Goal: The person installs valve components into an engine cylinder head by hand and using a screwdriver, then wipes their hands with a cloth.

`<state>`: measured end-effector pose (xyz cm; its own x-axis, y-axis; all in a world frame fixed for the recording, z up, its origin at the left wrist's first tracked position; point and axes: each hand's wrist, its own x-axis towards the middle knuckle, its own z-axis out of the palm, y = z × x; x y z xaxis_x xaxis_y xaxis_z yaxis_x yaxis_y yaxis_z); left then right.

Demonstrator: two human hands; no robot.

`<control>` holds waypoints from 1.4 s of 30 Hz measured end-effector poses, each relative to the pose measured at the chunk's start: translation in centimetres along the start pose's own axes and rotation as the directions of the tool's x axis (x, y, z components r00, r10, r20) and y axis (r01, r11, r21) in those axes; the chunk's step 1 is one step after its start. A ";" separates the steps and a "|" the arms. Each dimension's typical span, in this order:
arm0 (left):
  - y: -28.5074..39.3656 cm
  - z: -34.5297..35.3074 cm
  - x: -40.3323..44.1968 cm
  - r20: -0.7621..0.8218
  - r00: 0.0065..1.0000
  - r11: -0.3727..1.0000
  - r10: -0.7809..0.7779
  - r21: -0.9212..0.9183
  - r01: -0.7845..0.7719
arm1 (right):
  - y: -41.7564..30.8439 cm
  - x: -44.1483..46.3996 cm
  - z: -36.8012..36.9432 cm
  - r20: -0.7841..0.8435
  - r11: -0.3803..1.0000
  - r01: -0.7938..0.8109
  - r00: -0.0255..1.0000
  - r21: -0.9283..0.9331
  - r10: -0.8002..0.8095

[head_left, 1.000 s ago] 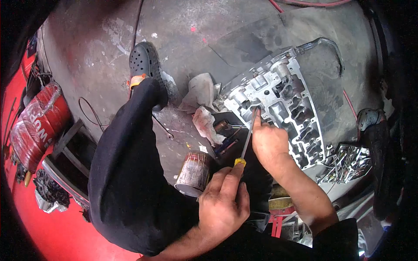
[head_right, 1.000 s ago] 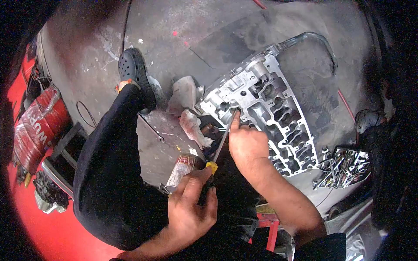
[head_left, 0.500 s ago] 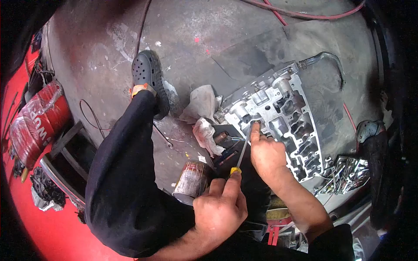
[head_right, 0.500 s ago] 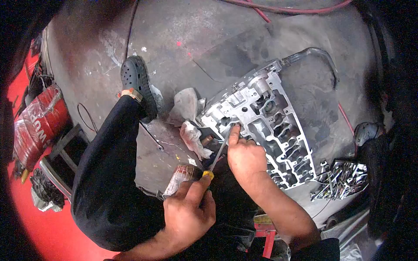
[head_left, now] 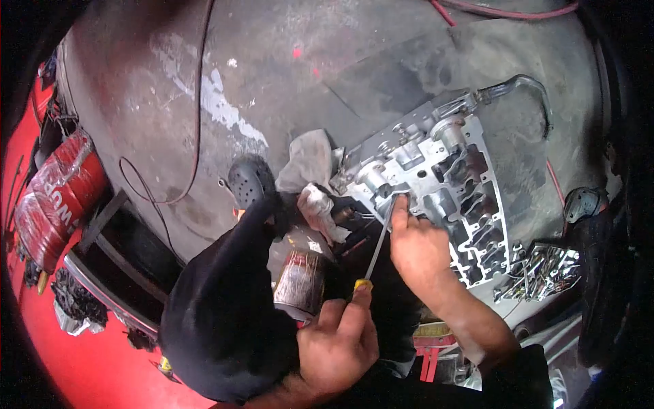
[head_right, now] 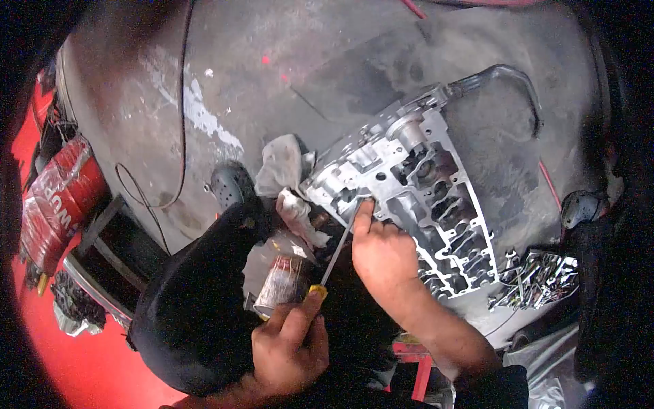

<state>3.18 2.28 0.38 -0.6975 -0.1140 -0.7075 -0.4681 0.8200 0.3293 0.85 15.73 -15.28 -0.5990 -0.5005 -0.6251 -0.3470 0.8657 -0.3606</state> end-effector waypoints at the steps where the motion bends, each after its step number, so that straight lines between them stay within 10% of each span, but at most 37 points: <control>1: 0.4 -0.3 0.2 0.017 1.000 1.000 0.004 0.010 -0.005 | -0.1 0.1 -0.1 -0.004 1.000 0.006 1.000 -0.004 -0.006; 6: 0.5 -0.2 0.8 0.026 0.999 0.999 0.026 -0.027 -0.025 | 0.3 0.3 -1.0 0.052 0.999 -0.010 0.999 0.048 0.008; 9: 1.0 -0.9 1.1 0.092 0.996 1.000 -0.022 -0.002 0.023 | -0.2 -0.6 -3.2 -0.004 0.888 -0.072 0.997 0.455 0.083; 12: 2.1 -2.2 2.1 0.053 0.998 0.995 0.030 0.090 -0.035 | -1.1 -2.8 -4.8 -0.407 0.864 0.349 0.893 0.363 -0.190; 21: 1.8 -1.2 2.4 -0.067 0.986 0.985 0.154 0.093 -0.147 | -2.1 2.8 0.6 -0.721 0.336 0.788 0.611 0.516 -0.326; 31: 0.5 0.3 2.9 -0.188 0.916 0.924 0.354 0.220 -0.312 | -2.3 3.9 1.8 -0.840 0.273 0.865 0.486 0.422 -0.241; 42: -1.3 0.1 0.1 0.094 0.992 0.995 0.088 0.031 -0.091 | -3.1 2.7 1.8 -0.801 0.453 0.802 0.537 0.389 -0.264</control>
<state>3.81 1.28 -0.17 -0.6814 0.0118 -0.7318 -0.3856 0.8441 0.3725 1.57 11.67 -17.12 -0.8080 -0.4986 0.3138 -0.3569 -0.0095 -0.9341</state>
